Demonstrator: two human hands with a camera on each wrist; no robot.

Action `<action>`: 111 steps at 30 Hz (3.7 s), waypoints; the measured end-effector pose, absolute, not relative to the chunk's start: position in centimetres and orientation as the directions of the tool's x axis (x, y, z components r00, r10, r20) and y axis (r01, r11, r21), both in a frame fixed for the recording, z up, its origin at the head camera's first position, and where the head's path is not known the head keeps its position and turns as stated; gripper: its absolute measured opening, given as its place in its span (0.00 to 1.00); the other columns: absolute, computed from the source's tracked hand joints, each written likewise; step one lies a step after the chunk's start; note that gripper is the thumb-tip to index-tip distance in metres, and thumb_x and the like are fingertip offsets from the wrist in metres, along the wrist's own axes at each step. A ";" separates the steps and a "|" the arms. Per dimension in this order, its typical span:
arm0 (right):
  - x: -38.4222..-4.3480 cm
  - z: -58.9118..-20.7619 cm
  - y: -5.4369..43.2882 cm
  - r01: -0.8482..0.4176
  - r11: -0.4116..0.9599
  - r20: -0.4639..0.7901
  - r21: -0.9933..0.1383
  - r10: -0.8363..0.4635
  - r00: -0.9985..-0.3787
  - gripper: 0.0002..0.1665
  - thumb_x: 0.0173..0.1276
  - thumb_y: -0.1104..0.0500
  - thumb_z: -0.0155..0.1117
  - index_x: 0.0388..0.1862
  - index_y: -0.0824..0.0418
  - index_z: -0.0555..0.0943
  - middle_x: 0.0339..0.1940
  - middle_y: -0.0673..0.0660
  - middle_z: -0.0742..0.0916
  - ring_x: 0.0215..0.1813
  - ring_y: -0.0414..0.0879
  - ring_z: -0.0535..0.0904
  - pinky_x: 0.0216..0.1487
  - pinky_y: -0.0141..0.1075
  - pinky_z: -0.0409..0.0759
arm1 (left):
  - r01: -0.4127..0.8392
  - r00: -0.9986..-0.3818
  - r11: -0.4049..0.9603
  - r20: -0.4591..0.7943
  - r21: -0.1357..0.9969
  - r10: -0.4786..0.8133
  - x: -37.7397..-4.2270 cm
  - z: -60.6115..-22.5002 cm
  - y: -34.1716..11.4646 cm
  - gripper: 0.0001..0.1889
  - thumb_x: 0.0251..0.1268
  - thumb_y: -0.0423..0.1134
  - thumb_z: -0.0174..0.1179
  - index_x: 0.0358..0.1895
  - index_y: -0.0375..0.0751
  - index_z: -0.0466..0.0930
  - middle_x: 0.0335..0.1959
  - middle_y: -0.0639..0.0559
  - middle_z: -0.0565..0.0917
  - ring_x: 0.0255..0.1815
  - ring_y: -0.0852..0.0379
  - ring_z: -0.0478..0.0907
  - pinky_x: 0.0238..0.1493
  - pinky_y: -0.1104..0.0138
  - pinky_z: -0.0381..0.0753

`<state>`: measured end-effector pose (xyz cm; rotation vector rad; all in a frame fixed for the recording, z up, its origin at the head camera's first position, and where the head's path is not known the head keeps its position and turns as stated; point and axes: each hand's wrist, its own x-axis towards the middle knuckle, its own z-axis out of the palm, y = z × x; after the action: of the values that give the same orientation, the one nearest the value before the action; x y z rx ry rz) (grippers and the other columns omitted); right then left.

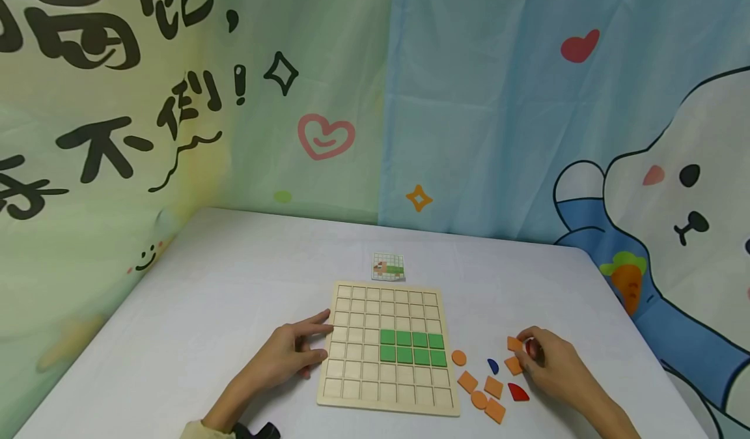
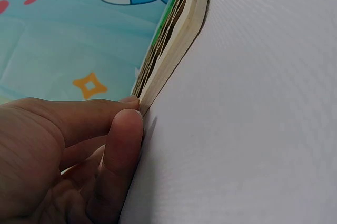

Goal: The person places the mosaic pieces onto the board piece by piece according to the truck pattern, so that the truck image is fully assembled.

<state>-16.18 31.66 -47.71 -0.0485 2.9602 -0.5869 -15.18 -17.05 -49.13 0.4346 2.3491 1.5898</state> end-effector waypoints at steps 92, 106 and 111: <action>-15.3 -46.4 13.0 -0.529 0.661 0.083 -0.532 -0.581 -0.810 0.13 0.78 0.50 0.67 0.50 0.58 0.83 0.34 0.43 0.77 0.33 0.31 0.68 0.34 0.26 0.73 | 0.076 -0.920 0.327 -0.061 0.942 0.387 -15.1 -49.2 -17.0 0.28 0.68 0.33 0.71 0.70 0.30 0.78 0.84 0.38 0.63 0.18 0.59 0.78 0.33 0.71 0.81; -15.4 -46.5 11.6 -0.530 0.687 0.056 -0.497 -0.585 -0.809 0.14 0.78 0.48 0.68 0.50 0.57 0.83 0.34 0.42 0.76 0.33 0.32 0.68 0.37 0.27 0.72 | 0.081 -0.920 0.324 -0.055 0.943 0.389 -15.1 -49.2 -17.0 0.28 0.68 0.33 0.70 0.70 0.30 0.78 0.85 0.38 0.63 0.18 0.60 0.77 0.30 0.71 0.81; -15.4 -46.6 11.5 -0.543 0.690 0.067 -0.478 -0.588 -0.806 0.13 0.77 0.49 0.69 0.49 0.57 0.84 0.34 0.42 0.76 0.33 0.32 0.68 0.37 0.27 0.73 | 0.086 -0.920 0.325 -0.050 0.942 0.389 -15.1 -49.2 -17.0 0.28 0.68 0.33 0.70 0.70 0.30 0.78 0.85 0.38 0.62 0.18 0.60 0.77 0.30 0.71 0.80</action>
<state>-15.38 11.45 -46.65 -0.9400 2.8030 -0.7483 -15.10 -17.01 -49.19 0.4286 2.3261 1.6287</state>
